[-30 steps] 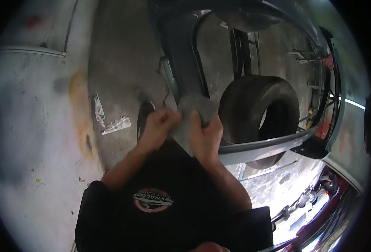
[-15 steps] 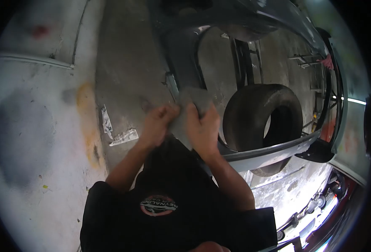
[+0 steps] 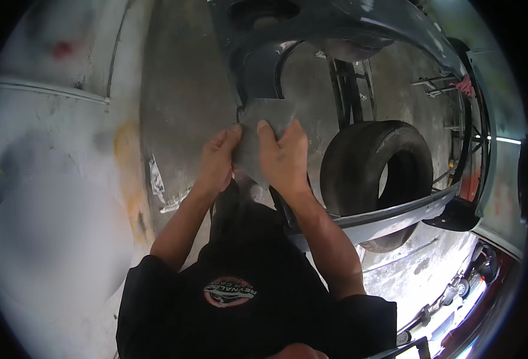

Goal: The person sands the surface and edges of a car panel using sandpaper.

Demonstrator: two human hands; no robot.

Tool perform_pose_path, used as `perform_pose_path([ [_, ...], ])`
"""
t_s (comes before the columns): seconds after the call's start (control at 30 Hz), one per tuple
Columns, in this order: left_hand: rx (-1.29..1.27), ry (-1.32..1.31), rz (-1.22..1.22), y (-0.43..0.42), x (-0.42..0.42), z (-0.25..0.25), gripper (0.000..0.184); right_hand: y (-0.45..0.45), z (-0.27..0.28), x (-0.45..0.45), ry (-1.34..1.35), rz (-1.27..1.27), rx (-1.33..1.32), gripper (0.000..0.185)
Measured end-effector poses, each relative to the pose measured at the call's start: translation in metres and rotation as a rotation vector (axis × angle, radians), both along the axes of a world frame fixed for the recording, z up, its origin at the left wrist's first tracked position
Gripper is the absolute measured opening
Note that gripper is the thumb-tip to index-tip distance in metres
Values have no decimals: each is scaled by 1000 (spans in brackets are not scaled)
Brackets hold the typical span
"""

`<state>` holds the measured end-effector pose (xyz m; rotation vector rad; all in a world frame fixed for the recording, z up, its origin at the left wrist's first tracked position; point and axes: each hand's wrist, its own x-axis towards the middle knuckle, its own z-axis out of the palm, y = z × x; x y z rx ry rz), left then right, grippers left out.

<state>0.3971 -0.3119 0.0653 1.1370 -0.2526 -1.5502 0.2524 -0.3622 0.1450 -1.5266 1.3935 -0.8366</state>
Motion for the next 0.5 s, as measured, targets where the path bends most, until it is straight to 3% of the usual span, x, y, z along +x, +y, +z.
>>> perform_pose_path([
  [0.07, 13, 106, 61, -5, 9, 0, 36, -4, 17, -10, -85, -40, 66, 19],
  [0.13, -3, -64, 139, -20, 7, -2, 46, 4, 26, -40, -273, -144, 71, 21],
  [0.27, -117, -643, 26, -41, -26, -27, 60, 17, 17, -93, -217, -258, -68, 25],
  [0.33, -30, -650, -65, -13, -49, -35, 62, 38, 21, -115, -176, -319, -3, 27],
  [0.4, -222, -462, -36, 35, -87, -54, 69, 58, 18, -134, -144, -394, 48, 28],
  [0.5, -404, -591, -457, 95, -90, -61, 78, 86, 15, -159, -146, -462, 93, 29],
])
